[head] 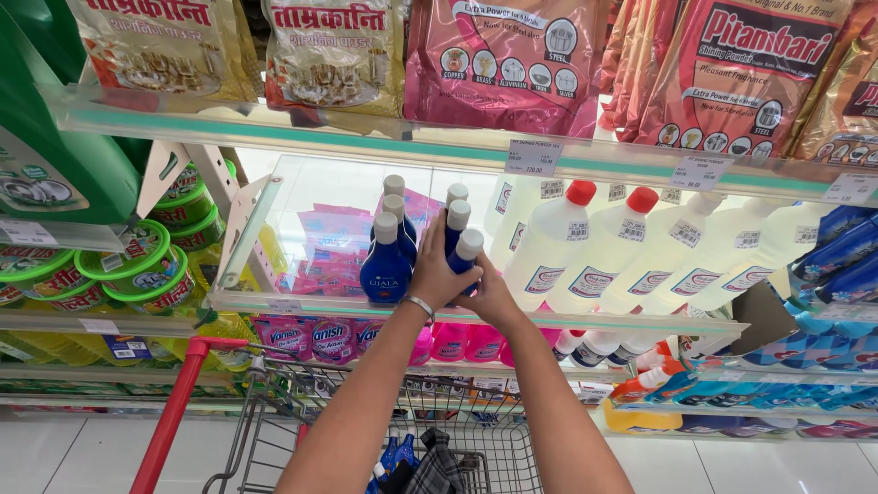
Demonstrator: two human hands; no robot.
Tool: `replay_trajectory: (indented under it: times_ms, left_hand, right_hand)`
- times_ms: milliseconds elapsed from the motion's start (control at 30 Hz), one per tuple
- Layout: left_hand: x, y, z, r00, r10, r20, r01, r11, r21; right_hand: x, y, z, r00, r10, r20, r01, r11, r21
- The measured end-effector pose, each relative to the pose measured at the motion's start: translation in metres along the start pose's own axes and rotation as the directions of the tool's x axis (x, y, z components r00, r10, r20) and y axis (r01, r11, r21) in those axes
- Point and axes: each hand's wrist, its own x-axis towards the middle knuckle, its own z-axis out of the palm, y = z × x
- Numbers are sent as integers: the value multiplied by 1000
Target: Picking up blue detergent bottles from a shelf and placing them into a shopping cart in a convenience store.
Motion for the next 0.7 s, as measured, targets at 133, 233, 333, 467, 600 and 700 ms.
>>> replay_trajectory:
  times_ms: [133,233,333,467,600,700]
  left_hand:
    - [-8,-6,6,1000,12,1,-12,999,30]
    - [-8,-7,6,1000,5,-9,-5,1000,-19]
    - [-10,-9,5,1000,-25,-9,24,997,-77]
    - [-16,-22,8,998,-66,-7,65,990,-125]
    - [-17,-19,7,997,-72,-12,69,984,-164]
    - [-23,-16,9,995,-85,-43,77,985,-155]
  right_hand:
    - [-2,25,10,1000,2,13,-2,999,36]
    - [5,38,18,978,-194,-74,201,974,104]
    - [4,16,21,940,-317,-123,334,929,158]
    - [-4,-10,25,991,-112,-75,124,977,174]
    - [-2,-1,29,983,-147,-110,159,981,113]
    - [-3,3,29,984,-138,-109,152,979,135]
